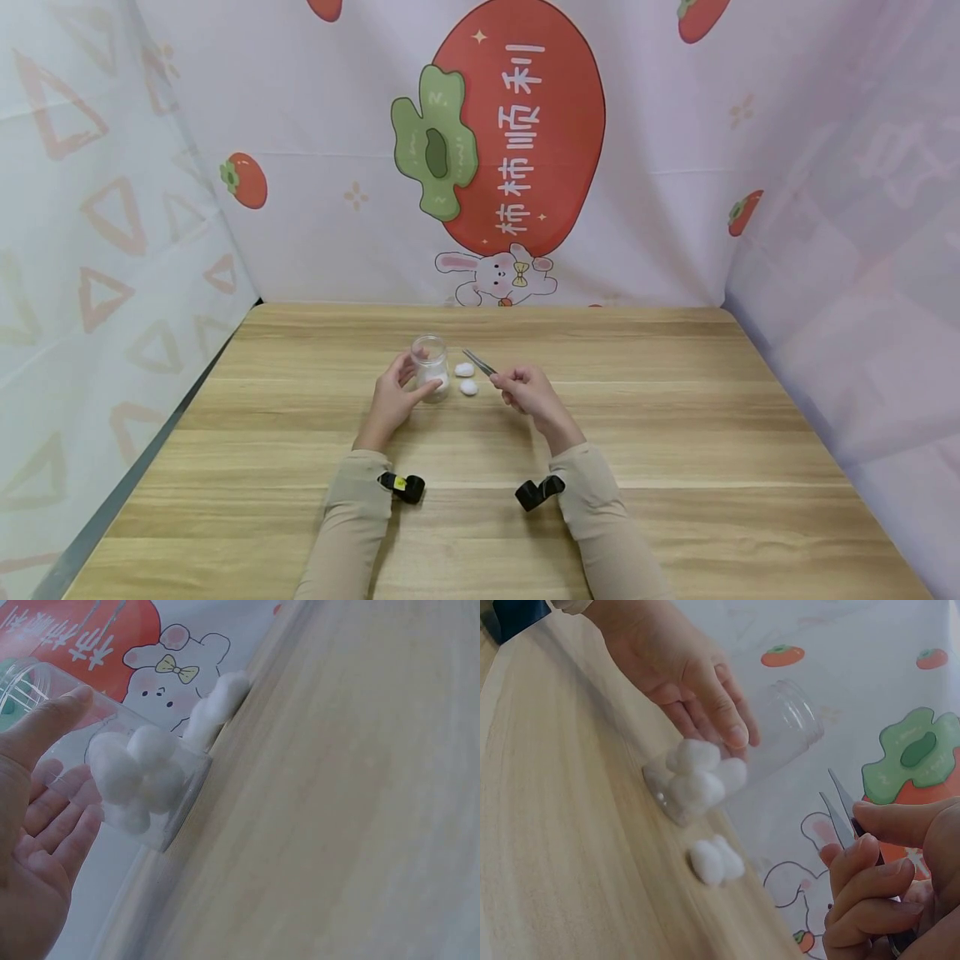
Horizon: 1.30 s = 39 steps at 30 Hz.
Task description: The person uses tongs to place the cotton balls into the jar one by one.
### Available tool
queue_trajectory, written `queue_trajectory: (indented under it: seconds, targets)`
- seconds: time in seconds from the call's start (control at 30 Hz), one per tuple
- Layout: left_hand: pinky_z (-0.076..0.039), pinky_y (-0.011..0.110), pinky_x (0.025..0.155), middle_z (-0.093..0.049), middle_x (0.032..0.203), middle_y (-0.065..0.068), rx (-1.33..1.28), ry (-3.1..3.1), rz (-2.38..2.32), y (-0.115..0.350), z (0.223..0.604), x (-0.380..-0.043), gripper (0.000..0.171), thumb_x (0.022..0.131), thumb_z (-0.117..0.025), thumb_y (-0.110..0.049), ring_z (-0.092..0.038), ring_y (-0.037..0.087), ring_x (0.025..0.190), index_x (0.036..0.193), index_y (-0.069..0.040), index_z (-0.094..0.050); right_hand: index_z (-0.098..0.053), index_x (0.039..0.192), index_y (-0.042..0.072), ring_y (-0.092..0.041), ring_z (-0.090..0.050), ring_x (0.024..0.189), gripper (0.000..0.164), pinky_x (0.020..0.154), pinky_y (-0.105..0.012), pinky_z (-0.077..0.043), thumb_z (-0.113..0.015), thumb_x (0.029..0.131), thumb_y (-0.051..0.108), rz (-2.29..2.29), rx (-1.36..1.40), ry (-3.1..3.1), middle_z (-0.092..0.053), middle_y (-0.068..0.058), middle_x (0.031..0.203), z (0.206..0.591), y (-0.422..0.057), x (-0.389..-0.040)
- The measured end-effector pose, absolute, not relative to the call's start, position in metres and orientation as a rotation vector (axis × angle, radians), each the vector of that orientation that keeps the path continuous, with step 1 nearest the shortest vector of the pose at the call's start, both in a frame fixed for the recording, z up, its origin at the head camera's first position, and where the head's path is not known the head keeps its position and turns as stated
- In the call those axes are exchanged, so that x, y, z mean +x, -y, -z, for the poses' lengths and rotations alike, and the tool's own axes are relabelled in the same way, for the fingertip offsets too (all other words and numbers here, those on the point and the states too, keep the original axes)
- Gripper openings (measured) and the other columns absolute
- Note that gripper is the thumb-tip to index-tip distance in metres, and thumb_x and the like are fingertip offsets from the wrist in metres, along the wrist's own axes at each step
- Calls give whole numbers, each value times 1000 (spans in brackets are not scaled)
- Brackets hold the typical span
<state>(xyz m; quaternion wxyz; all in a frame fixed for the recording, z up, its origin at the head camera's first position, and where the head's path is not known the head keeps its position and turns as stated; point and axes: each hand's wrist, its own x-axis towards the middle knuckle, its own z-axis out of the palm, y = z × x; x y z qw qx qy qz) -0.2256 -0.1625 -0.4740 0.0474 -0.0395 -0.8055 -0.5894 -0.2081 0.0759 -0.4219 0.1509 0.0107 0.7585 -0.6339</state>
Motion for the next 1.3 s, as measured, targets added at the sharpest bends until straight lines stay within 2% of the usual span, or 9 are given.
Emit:
queue_trajectory:
  seconds: [0.13, 0.43, 0.67, 1.3]
  targets:
    - [-42, 38, 118, -54, 140, 17, -125, 2456, 1799, 162, 474, -226, 64, 79, -79, -15, -50, 34, 134, 134, -3, -49, -59, 84, -3, -6, -33, 49, 22, 44, -16, -25, -61, 94, 17, 1800, 79, -2192, -47, 5, 56, 431, -78, -210]
    - [-42, 38, 117, -53, 140, 17, -124, 2449, 1802, 163, 476, -226, 66, 79, -79, -15, -51, 33, 133, 136, -3, -48, -59, 81, 1, -7, -35, 51, 20, 45, -16, -28, -63, 92, 18, 1770, 110, -2247, -47, 6, 57, 444, -79, -212]
    - [-42, 39, 118, -54, 139, 17, -135, 2448, 1801, 163, 476, -226, 65, 79, -79, -15, -51, 33, 133, 135, -3, -48, -58, 81, -1, -8, -37, 51, 24, 47, -18, -29, -64, 92, 19, 1754, 155, -2277, -47, 5, 55, 451, -82, -215]
    - [-42, 38, 118, -53, 141, 18, -119, 2468, 1794, 163, 475, -227, 66, 79, -79, -14, -50, 35, 133, 136, -3, -47, -55, 77, 8, -5, -34, 48, 21, 42, -14, -25, -64, 92, 21, 1708, 238, -2259, -46, 5, 56, 463, -77, -220]
